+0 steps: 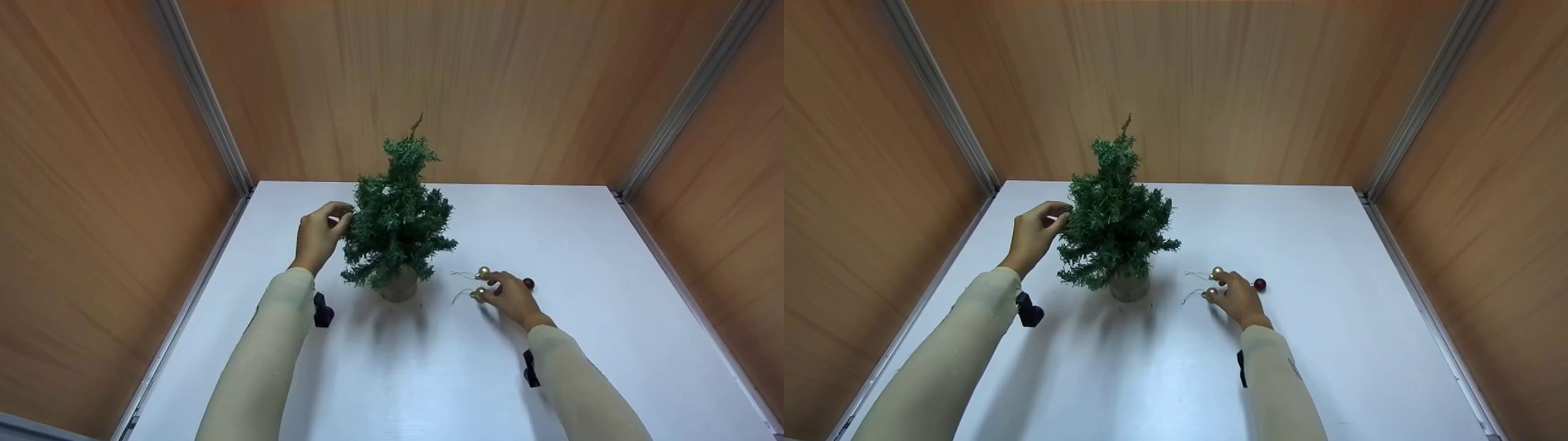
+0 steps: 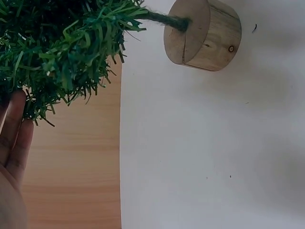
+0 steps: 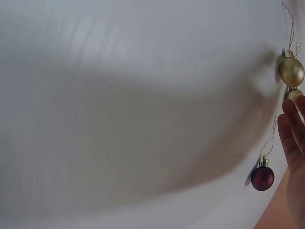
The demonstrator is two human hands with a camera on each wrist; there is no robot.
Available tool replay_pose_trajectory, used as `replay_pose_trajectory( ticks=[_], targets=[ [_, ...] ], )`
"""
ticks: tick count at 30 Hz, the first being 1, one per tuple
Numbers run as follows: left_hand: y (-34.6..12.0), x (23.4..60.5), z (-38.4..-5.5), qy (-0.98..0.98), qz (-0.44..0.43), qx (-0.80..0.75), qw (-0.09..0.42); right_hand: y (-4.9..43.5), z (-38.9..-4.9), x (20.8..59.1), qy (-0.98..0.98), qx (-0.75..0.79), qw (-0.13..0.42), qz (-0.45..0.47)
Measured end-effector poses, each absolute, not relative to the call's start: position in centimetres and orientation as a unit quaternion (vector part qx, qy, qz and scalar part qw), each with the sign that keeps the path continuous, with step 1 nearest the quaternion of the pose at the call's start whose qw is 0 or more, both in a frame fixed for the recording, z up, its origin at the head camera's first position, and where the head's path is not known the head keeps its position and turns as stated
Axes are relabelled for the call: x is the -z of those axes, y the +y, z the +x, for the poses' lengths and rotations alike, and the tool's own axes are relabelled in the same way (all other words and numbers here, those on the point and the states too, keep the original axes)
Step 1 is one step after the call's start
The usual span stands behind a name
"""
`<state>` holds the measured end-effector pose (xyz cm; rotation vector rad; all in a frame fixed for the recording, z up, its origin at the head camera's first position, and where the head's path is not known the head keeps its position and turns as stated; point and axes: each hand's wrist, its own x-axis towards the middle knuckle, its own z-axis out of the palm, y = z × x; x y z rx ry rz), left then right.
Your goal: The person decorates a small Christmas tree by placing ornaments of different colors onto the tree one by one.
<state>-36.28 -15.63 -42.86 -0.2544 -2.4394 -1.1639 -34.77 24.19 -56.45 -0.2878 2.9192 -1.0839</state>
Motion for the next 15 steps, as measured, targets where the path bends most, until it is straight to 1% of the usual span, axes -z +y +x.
replay_pose_trajectory(
  ticks=[8,15],
  targets=[
    [-15.2,43.1,-36.4,-0.865,-0.091,0.450,0.204,24.3,-34.4,57.3,0.929,0.363,0.017,-0.076],
    [-15.6,43.5,-36.4,-0.856,-0.083,0.466,0.208,23.7,-34.7,57.9,0.919,0.384,0.000,-0.093]
  ],
)
